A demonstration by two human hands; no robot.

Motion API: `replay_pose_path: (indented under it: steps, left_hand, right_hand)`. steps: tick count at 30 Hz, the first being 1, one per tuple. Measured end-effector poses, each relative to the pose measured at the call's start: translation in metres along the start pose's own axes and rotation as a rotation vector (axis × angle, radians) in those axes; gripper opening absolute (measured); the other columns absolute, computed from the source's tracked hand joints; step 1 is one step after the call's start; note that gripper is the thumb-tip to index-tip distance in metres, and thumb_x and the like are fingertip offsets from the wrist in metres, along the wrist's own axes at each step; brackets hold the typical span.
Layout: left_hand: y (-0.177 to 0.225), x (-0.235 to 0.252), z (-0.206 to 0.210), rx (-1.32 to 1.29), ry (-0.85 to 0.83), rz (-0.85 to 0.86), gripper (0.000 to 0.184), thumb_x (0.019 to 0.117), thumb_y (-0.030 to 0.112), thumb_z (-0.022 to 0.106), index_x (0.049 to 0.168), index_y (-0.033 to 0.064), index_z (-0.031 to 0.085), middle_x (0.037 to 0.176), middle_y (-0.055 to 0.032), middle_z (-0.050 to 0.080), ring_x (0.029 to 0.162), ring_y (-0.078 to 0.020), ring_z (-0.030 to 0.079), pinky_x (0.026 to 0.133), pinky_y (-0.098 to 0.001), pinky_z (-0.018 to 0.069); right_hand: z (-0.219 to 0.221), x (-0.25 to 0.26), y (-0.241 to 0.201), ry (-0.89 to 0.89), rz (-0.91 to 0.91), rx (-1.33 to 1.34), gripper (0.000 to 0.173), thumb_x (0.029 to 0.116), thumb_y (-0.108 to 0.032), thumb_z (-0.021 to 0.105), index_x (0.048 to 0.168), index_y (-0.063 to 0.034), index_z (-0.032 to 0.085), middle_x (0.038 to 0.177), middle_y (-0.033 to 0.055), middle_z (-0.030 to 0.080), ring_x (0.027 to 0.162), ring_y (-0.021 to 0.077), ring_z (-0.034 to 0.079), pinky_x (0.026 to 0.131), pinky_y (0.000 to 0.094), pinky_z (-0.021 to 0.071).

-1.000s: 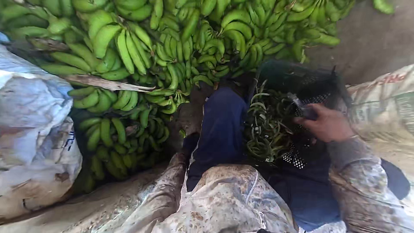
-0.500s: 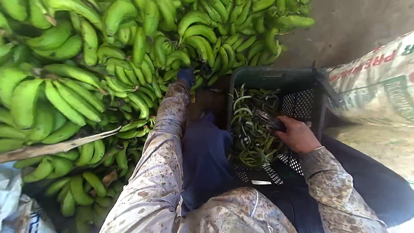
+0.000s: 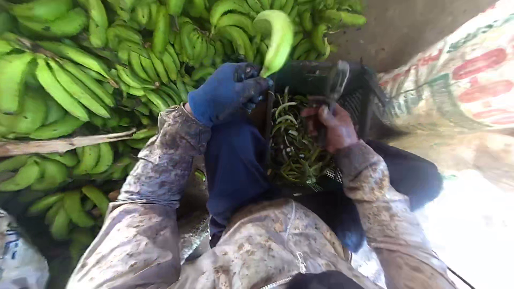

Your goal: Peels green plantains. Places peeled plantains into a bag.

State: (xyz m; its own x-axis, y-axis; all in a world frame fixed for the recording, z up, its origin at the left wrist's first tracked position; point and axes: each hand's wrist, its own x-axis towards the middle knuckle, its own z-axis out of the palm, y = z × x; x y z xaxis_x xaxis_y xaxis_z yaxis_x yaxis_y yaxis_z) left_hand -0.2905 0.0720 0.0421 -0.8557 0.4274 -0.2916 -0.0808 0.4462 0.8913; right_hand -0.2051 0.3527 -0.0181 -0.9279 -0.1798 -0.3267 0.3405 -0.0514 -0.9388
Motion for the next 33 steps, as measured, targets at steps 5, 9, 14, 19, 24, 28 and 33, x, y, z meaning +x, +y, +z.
replay_pose_path:
  steps: [5,9,14,19,24,28,33]
  left_hand:
    - [0.002,-0.041,0.089,0.458,-0.123,0.247,0.037,0.1002,0.033,0.063,0.128,0.0089,0.067,0.107,-0.0115,0.073,0.096,-0.0240,0.071,0.090,-0.0500,0.0563]
    - [-0.044,-0.057,0.118,0.016,0.104,0.090,0.060,0.1004,0.045,0.059,0.147,0.0088,0.052,0.134,-0.0120,0.065,0.119,-0.0193,0.065,0.105,-0.0409,0.0525]
    - [-0.086,-0.063,0.161,-1.011,0.294,-0.029,0.043,0.1105,0.042,0.037,0.138,0.0133,0.053,0.112,-0.0052,0.068,0.098,-0.0153,0.068,0.084,-0.0354,0.0593]
    - [-0.149,-0.070,0.161,-1.153,0.607,-0.221,0.024,0.0988,0.025,0.066,0.108,0.0025,0.062,0.079,-0.0098,0.066,0.071,-0.0243,0.068,0.072,-0.0447,0.0620]
    - [-0.156,-0.070,0.159,-0.999,0.766,-0.286,0.036,0.0909,0.012,0.075,0.118,-0.0012,0.055,0.081,-0.0146,0.066,0.069,-0.0270,0.068,0.068,-0.0444,0.0622]
    - [-0.156,-0.074,0.164,-0.831,0.771,-0.325,0.063,0.0872,0.012,0.079,0.139,0.0013,0.045,0.106,-0.0153,0.065,0.086,-0.0222,0.068,0.077,-0.0387,0.0609]
    - [-0.158,-0.079,0.167,-0.819,0.772,-0.377,0.062,0.0857,0.008,0.079,0.138,0.0029,0.047,0.108,-0.0159,0.065,0.088,-0.0231,0.069,0.076,-0.0398,0.0613]
  right_hand:
    - [0.017,-0.012,0.027,-0.008,-0.235,0.512,0.052,0.1011,-0.043,0.059,0.138,-0.0076,0.047,0.109,0.0116,0.070,0.069,0.0146,0.065,0.056,0.0276,0.0551]
    - [0.021,-0.043,0.050,0.393,-0.290,0.065,0.052,0.0865,-0.015,0.078,0.129,0.0011,0.054,0.104,0.0097,0.070,0.088,0.0154,0.071,0.080,0.0343,0.0630]
    - [0.048,-0.054,0.075,0.126,-0.345,-0.630,0.062,0.0868,-0.024,0.083,0.139,0.0001,0.061,0.127,0.0188,0.070,0.116,0.0260,0.069,0.105,0.0453,0.0544]
    - [0.065,-0.072,0.092,0.096,-0.137,-0.669,0.056,0.1034,-0.038,0.061,0.145,-0.0015,0.055,0.130,0.0225,0.065,0.120,0.0317,0.063,0.107,0.0491,0.0486]
    - [0.075,-0.082,0.113,-0.061,0.316,-0.865,0.050,0.1074,-0.040,0.053,0.138,0.0002,0.056,0.116,0.0278,0.068,0.110,0.0443,0.067,0.098,0.0629,0.0504]
    - [0.084,-0.093,0.118,-0.071,0.351,-0.875,0.049,0.1084,-0.040,0.050,0.133,0.0018,0.056,0.114,0.0275,0.068,0.110,0.0428,0.067,0.097,0.0618,0.0508]
    - [0.096,-0.088,0.115,-0.105,0.434,-1.006,0.048,0.1105,-0.040,0.044,0.139,-0.0023,0.049,0.116,0.0267,0.069,0.111,0.0448,0.068,0.093,0.0635,0.0526]
